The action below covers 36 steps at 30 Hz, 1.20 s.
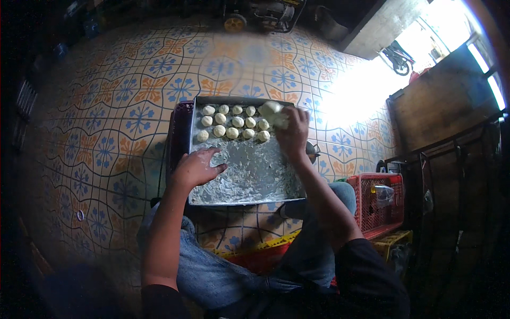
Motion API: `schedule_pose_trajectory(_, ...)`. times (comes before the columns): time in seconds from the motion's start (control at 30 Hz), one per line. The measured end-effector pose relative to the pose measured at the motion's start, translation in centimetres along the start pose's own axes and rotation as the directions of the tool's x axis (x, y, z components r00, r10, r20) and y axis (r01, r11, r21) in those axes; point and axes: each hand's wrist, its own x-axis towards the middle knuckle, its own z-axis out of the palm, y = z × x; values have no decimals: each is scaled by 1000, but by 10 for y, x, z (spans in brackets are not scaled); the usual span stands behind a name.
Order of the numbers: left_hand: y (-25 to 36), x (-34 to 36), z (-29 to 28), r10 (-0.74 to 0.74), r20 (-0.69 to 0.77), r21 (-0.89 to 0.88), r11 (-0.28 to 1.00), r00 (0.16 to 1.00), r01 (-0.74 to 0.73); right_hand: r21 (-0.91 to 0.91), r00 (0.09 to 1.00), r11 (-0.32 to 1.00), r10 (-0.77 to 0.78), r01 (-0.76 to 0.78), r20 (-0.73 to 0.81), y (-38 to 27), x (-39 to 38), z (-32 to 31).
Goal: The person shapes portions of dough by hand, rolling them between their palms and placing them into rows on a large metal tray.
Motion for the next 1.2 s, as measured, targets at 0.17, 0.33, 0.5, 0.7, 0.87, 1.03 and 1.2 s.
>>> schedule_pose_trajectory(0.17, 5, -2, 4, 6, 33, 6, 1000, 999, -6, -198, 986, 965, -165, 169, 39, 35, -80, 9)
schedule_pose_trajectory(0.33, -13, -9, 1, -25, 25, -73, 997, 999, 27, -133, 477, 975, 31, 181, 878, 63, -119, 10)
schedule_pose_trajectory(0.5, -16, -11, 4, -35, 11, -94, 995, 999, 36, -183, 615, 980, 191, -77, 765, 28, -97, 44)
schedule_pose_trajectory(0.7, -11, 14, 4, -142, 132, -30, 989, 981, 147, -270, 650, 958, 143, 100, 747, 30, -157, 92)
schedule_pose_trajectory(0.87, -23, 14, 16, -109, 106, -21, 994, 988, 112, -141, 710, 911, 393, -388, 585, 41, -132, 105)
schedule_pose_trajectory(1.03, -24, 8, 20, 1, 39, 13, 1000, 999, -2, 439, 716, 575, 628, -690, 305, 63, -62, 79)
schedule_pose_trajectory(1.2, 9, 7, 10, 23, 145, 94, 995, 989, -37, 726, 777, 404, 562, -557, 283, 20, 16, -23)
